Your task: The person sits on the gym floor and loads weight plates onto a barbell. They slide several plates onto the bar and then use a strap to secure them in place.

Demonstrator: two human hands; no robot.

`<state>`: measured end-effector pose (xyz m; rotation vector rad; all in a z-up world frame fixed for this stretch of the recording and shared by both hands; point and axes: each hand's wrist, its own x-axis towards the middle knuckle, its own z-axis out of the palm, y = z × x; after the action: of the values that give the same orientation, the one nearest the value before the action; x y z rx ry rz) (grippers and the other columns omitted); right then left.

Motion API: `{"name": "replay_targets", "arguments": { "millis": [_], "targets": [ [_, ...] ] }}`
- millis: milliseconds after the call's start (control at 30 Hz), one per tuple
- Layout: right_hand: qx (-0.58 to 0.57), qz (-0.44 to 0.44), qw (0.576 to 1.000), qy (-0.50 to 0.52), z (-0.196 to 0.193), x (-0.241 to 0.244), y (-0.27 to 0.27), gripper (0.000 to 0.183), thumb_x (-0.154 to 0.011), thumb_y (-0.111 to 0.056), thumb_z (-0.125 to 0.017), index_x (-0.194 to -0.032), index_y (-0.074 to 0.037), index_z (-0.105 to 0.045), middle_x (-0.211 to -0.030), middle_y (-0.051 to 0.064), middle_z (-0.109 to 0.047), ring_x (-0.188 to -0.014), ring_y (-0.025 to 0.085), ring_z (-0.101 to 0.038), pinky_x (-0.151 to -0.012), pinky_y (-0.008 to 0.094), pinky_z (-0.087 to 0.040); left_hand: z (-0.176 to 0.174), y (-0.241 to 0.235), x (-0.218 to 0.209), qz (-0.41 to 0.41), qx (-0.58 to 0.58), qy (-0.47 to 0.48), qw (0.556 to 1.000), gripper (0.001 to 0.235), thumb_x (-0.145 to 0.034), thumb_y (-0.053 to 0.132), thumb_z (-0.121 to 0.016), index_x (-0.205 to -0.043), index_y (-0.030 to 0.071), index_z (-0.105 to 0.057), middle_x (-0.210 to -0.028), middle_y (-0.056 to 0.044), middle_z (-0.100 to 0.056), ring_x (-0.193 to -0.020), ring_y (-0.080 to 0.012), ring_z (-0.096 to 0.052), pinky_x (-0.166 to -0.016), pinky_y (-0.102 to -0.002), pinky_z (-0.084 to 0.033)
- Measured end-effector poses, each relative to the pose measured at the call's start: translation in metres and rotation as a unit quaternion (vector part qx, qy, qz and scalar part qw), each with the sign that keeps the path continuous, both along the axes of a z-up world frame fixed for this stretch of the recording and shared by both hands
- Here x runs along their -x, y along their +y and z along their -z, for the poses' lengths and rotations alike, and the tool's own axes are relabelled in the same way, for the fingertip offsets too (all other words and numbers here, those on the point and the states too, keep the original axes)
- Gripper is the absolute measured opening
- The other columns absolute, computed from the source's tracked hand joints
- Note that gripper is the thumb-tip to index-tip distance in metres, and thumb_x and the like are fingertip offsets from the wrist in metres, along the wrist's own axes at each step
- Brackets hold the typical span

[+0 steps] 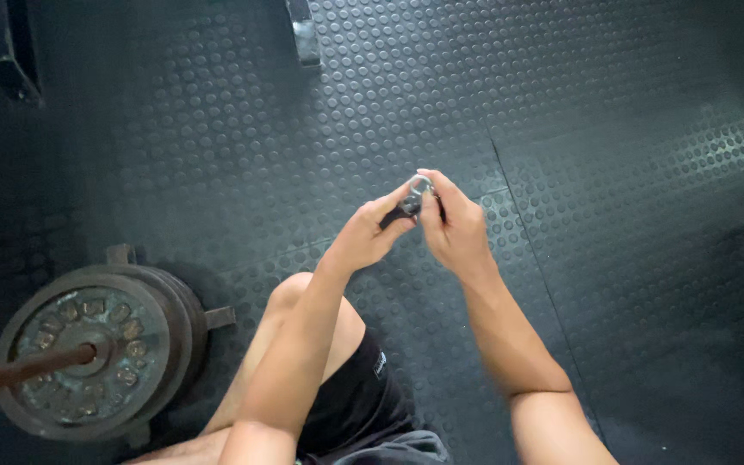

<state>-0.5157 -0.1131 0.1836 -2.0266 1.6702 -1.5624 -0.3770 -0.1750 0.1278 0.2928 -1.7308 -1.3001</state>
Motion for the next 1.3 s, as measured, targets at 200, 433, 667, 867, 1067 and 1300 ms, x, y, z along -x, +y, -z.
{"name": "replay_targets", "arguments": {
  "millis": [200, 433, 667, 867, 1067, 1300],
  "targets": [
    [0.05, -0.041, 0.991, 0.121, -0.005, 0.0, -0.002, 0.028, -0.09, 0.001, -0.048, -0.116, 0.008, -0.058, -0.086, 0.019, -0.062, -0.068, 0.034, -0.061, -0.062, 0.038, -0.051, 0.002, -0.003, 0.001, 0.006, -0.016, 0.016, 1.0, 0.052, -0.087, 0.014, -0.065, -0.135, 0.007, -0.046, -0.107, -0.019, -0.066, -0.098, -0.0225, -0.063, -0.082, -0.039, -0.05],
    [0.064, 0.004, 0.985, 0.158, 0.016, -0.002, 0.003, 0.029, -0.091, -0.005, -0.048, -0.116, 0.005, -0.059, -0.08, 0.014, -0.059, -0.061, 0.029, -0.058, -0.059, 0.034, -0.05, 0.021, -0.001, 0.0, -0.006, -0.054, 0.005, 0.999, 0.051, -0.086, 0.016, -0.067, -0.134, 0.013, -0.05, -0.09, -0.011, -0.068, -0.082, -0.0174, -0.064, -0.076, -0.036, -0.049],
    [-0.068, -0.051, 0.976, 0.201, 0.002, 0.033, 0.022, 0.033, -0.082, -0.011, -0.066, -0.112, -0.006, -0.053, -0.064, 0.004, -0.06, -0.048, 0.023, -0.056, -0.046, 0.033, -0.047, 0.012, 0.005, -0.004, 0.011, -0.06, -0.022, 0.998, 0.045, -0.087, 0.021, -0.066, -0.13, 0.015, -0.054, -0.077, -0.007, -0.064, -0.072, -0.0135, -0.057, -0.071, -0.033, -0.048],
    [-0.046, -0.099, 0.985, 0.133, -0.014, 0.034, 0.02, 0.015, -0.08, -0.002, -0.069, -0.093, -0.01, -0.066, -0.069, 0.004, -0.06, -0.044, 0.019, -0.049, -0.043, 0.028, -0.043, 0.018, 0.005, 0.002, 0.027, -0.054, -0.024, 0.998, 0.044, -0.088, 0.02, -0.064, -0.13, 0.014, -0.054, -0.082, -0.009, -0.065, -0.076, -0.0133, -0.056, -0.073, -0.033, -0.048],
    [0.026, -0.051, 0.988, 0.146, 0.005, 0.032, 0.016, 0.018, -0.076, -0.003, -0.074, -0.089, -0.013, -0.069, -0.068, 0.002, -0.062, -0.045, 0.018, -0.053, -0.045, 0.028, -0.045, 0.012, 0.006, 0.001, 0.014, -0.068, -0.018, 0.997, 0.043, -0.088, 0.023, -0.064, -0.129, 0.013, -0.055, -0.093, -0.009, -0.069, -0.083, -0.0124, -0.059, -0.079, -0.034, -0.05],
    [0.038, -0.066, 0.993, 0.087, 0.012, 0.029, 0.013, 0.039, -0.073, -0.006, -0.077, -0.106, -0.006, -0.057, -0.062, 0.004, -0.063, -0.039, 0.019, -0.05, -0.038, 0.021, -0.038, 0.01, 0.007, -0.003, 0.032, -0.072, 0.039, 0.996, 0.038, -0.091, 0.019, -0.061, -0.127, 0.01, -0.056, -0.085, -0.005, -0.068, -0.078, -0.0091, -0.057, -0.077, -0.03, -0.05]
  ]
}}
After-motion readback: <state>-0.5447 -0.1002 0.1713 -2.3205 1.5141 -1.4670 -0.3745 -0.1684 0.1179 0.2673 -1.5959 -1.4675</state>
